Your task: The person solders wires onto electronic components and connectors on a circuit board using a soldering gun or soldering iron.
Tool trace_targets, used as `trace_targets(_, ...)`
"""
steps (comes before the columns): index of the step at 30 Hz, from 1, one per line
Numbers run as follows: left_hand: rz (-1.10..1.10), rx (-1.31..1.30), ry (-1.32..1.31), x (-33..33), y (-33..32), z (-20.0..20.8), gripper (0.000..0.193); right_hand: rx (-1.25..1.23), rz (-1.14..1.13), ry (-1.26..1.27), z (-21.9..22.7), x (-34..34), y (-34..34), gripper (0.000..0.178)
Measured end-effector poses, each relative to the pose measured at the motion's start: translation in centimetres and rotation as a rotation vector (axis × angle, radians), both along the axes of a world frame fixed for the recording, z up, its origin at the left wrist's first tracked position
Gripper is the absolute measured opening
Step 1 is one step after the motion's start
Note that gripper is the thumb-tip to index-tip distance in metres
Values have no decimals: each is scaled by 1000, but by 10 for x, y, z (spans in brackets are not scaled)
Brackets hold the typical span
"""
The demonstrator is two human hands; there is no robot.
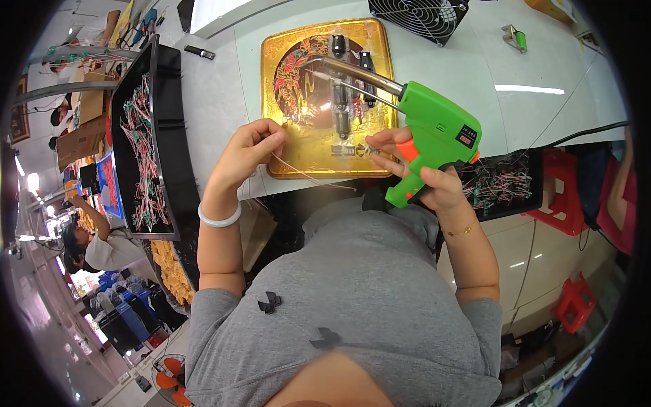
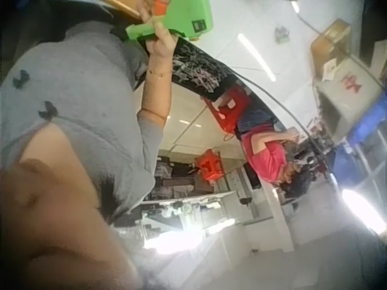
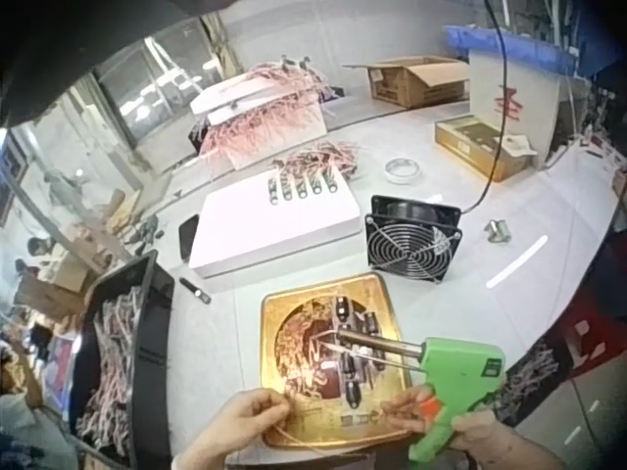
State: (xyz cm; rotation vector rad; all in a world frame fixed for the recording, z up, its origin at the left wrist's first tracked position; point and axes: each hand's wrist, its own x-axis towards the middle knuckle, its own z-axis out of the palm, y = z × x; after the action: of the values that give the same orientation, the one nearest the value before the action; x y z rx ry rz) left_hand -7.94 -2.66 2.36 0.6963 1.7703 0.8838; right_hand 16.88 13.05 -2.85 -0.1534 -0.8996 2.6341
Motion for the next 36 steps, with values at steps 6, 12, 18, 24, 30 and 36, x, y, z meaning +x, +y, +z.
trace_targets(6,-55,110,220,0,-9,11,15,22,9,-24,-1,4,2,51)
trace_targets(12,-100,93,284,4,-8,20,13,41,22,-60,-1,5,3,50)
trace_targets(18,-33,158,464,36,18,5,9,57,-78,-41,-3,15,0,50)
trace_targets(24,22,209,583,53,32,-11,14,276,-242,-138,3,50,8,52)
trace_targets(30,-6,179,704,56,34,-16,18,412,-256,-236,2,64,7,60)
trace_targets(36,53,209,581,54,33,-14,15,452,-278,-304,-1,68,0,57)
